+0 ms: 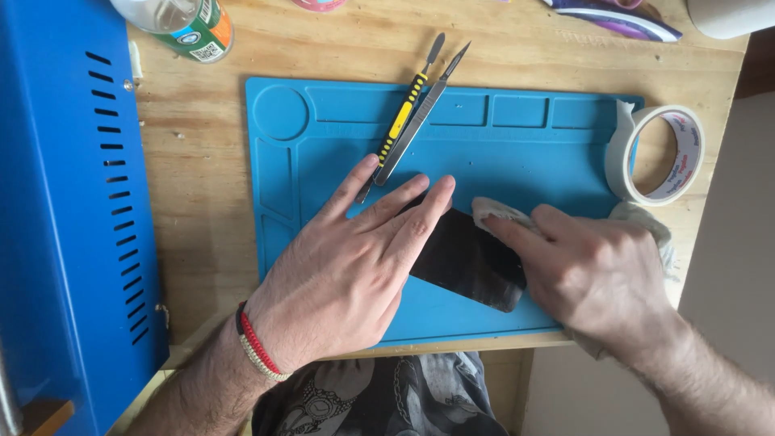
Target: Cleaning a mobile phone screen using a cloth, cleaning liquid, and a scraper tool to remove residue during a repair.
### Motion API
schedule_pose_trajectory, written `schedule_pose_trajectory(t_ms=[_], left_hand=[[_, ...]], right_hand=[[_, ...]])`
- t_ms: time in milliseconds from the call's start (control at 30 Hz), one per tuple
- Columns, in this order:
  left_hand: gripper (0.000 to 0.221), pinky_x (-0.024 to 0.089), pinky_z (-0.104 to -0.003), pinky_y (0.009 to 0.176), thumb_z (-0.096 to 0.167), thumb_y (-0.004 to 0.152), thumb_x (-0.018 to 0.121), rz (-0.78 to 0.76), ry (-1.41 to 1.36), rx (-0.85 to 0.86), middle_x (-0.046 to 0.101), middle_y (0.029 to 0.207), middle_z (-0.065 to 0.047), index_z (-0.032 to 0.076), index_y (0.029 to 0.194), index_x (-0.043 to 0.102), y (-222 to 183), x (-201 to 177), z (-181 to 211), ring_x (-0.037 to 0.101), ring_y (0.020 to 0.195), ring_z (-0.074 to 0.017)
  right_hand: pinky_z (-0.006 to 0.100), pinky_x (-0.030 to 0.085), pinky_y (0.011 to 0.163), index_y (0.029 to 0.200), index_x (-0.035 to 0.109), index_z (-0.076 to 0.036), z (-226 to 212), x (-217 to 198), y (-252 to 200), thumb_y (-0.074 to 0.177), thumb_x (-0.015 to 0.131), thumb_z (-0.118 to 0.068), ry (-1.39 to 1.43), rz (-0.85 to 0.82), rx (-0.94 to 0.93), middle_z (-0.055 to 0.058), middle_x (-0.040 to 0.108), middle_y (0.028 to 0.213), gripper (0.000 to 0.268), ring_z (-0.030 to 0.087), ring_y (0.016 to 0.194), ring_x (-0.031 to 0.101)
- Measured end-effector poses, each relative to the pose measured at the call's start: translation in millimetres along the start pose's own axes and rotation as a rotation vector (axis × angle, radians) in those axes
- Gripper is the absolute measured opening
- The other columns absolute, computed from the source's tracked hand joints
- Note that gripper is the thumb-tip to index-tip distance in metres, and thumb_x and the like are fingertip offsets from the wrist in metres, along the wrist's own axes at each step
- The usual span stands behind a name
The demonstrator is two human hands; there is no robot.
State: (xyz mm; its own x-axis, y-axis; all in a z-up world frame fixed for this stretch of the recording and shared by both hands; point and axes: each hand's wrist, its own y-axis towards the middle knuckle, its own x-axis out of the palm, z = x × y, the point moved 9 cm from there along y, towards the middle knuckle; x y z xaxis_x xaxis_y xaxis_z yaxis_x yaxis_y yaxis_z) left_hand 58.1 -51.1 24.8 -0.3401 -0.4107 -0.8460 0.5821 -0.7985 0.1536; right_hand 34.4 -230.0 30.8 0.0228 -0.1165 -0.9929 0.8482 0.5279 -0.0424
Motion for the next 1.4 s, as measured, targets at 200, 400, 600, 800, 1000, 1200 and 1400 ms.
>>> schedule_pose_trajectory(t_ms=[200, 400, 600, 800, 1000, 1200, 1400], left_hand=[[0.076, 0.028, -0.063, 0.135, 0.008, 0.098, 0.053, 0.012, -0.006, -0.004, 0.062, 0.166, -0.015, -0.007, 0.168, 0.03, 1, -3, 0, 0.057, 0.154, -0.0318], [0.075, 0.027, -0.062, 0.135, 0.008, 0.098, 0.051, 0.013, -0.001, -0.007, 0.062, 0.166, -0.016, -0.007, 0.168, 0.031, 0, 0, -2, 0.057, 0.155, -0.0312], [0.072, 0.028, -0.062, 0.135, 0.004, 0.097, 0.048, 0.042, -0.048, -0.019, 0.066, 0.161, -0.018, -0.009, 0.166, 0.033, 2, -5, -3, 0.06, 0.152, -0.0325], [0.071, 0.027, -0.064, 0.135, 0.005, 0.099, 0.048, 0.034, -0.04, -0.014, 0.065, 0.162, -0.019, -0.009, 0.167, 0.032, 2, -3, -3, 0.059, 0.154, -0.0337], [0.07, 0.027, -0.063, 0.135, 0.007, 0.101, 0.047, 0.025, -0.028, -0.011, 0.066, 0.161, -0.018, -0.008, 0.167, 0.032, 0, -1, -3, 0.058, 0.154, -0.0333], [0.07, 0.026, -0.064, 0.135, 0.005, 0.099, 0.048, 0.031, -0.031, -0.015, 0.066, 0.161, -0.018, -0.008, 0.167, 0.033, 2, -2, -3, 0.059, 0.154, -0.033], [0.071, 0.027, -0.063, 0.135, 0.007, 0.099, 0.048, 0.042, -0.029, -0.014, 0.065, 0.161, -0.02, -0.009, 0.167, 0.031, 2, -4, -3, 0.06, 0.153, -0.0337]], right_hand=[[0.037, 0.039, 0.037, 0.125, 0.081, -0.03, -12, -5, 1, 0.094, 0.064, 0.001, 0.157, 0.076, -0.088, -0.005, 0.046, 0.071, 0.047, 0.019, 0.046, 0.049], [0.039, 0.036, 0.037, 0.126, 0.082, -0.032, -10, -4, 2, 0.098, 0.065, 0.001, 0.12, 0.061, -0.118, -0.004, 0.042, 0.07, 0.047, 0.019, 0.046, 0.046], [0.035, 0.035, 0.04, 0.124, 0.082, -0.034, -16, -5, 13, 0.096, 0.063, 0.001, 0.094, 0.097, -0.145, -0.005, 0.041, 0.071, 0.049, 0.018, 0.047, 0.044], [0.036, 0.035, 0.04, 0.122, 0.081, -0.036, -15, -3, 14, 0.102, 0.066, -0.004, 0.066, 0.088, -0.148, -0.005, 0.041, 0.07, 0.041, 0.018, 0.047, 0.046], [0.038, 0.036, 0.04, 0.12, 0.083, -0.032, -13, -10, 3, 0.1, 0.062, -0.001, 0.094, 0.081, -0.15, -0.005, 0.046, 0.069, 0.042, 0.021, 0.047, 0.048], [0.038, 0.037, 0.039, 0.122, 0.082, -0.03, -12, -7, 8, 0.1, 0.062, 0.0, 0.125, 0.078, -0.159, -0.005, 0.046, 0.07, 0.043, 0.019, 0.046, 0.046], [0.037, 0.037, 0.042, 0.121, 0.082, -0.035, -16, -2, 22, 0.102, 0.068, -0.006, 0.088, 0.123, -0.154, -0.007, 0.046, 0.071, 0.037, 0.019, 0.049, 0.047]])
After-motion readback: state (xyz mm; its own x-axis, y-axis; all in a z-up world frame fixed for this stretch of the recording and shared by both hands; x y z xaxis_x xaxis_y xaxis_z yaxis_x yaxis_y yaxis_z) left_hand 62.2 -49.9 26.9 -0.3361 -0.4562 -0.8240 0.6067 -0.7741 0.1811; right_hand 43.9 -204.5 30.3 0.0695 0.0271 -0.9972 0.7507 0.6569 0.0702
